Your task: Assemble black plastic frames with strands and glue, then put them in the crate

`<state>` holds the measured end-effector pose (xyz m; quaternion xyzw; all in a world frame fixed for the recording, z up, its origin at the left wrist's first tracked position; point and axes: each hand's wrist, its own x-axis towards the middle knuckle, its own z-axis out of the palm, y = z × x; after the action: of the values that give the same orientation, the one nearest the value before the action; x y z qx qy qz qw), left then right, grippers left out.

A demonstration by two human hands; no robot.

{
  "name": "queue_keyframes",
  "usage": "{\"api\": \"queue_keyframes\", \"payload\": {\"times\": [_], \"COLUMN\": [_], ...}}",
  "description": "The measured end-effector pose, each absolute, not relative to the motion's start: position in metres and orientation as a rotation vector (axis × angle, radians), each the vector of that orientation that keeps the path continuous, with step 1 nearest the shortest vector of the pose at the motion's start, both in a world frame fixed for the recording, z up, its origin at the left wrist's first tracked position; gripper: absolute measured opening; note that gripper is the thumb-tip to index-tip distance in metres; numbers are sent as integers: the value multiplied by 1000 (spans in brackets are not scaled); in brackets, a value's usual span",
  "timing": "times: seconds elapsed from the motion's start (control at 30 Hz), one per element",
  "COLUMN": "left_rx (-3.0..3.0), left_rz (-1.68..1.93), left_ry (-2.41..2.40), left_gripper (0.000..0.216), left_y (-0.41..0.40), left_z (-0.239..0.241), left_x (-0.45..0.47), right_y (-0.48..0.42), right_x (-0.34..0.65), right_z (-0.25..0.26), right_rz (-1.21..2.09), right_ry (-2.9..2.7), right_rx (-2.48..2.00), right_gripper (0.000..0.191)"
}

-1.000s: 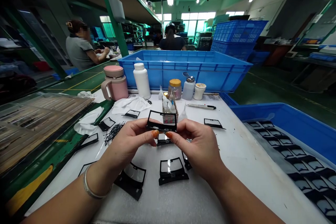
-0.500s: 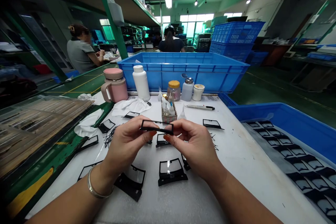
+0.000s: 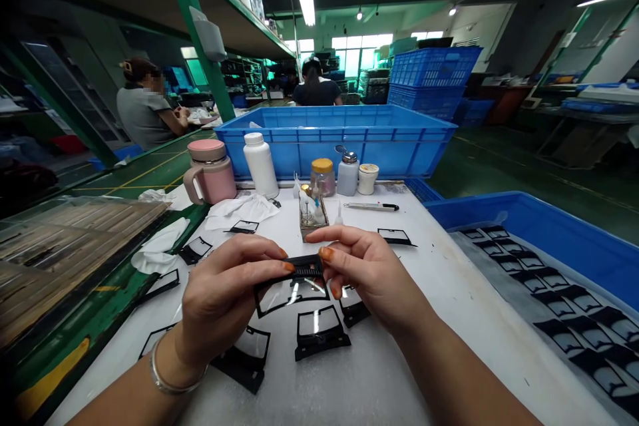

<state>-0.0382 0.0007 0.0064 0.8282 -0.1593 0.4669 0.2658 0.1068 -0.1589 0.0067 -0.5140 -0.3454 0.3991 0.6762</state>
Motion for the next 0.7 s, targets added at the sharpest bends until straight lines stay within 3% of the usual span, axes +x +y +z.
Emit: {"api": "queue_keyframes", "payload": {"times": [0.7], "left_rx": [2305], "left_rz": [1223], "left_ry": [-525], "left_gripper": [35], "left_y": [-2], "left_z": [5], "left_x": [-40], "right_y": [-160], "right_x": [106], "right_z": [6], "right_rz": [934], "right_ry": [-816], "right_rx": [-1205], "right_gripper": [29]}}
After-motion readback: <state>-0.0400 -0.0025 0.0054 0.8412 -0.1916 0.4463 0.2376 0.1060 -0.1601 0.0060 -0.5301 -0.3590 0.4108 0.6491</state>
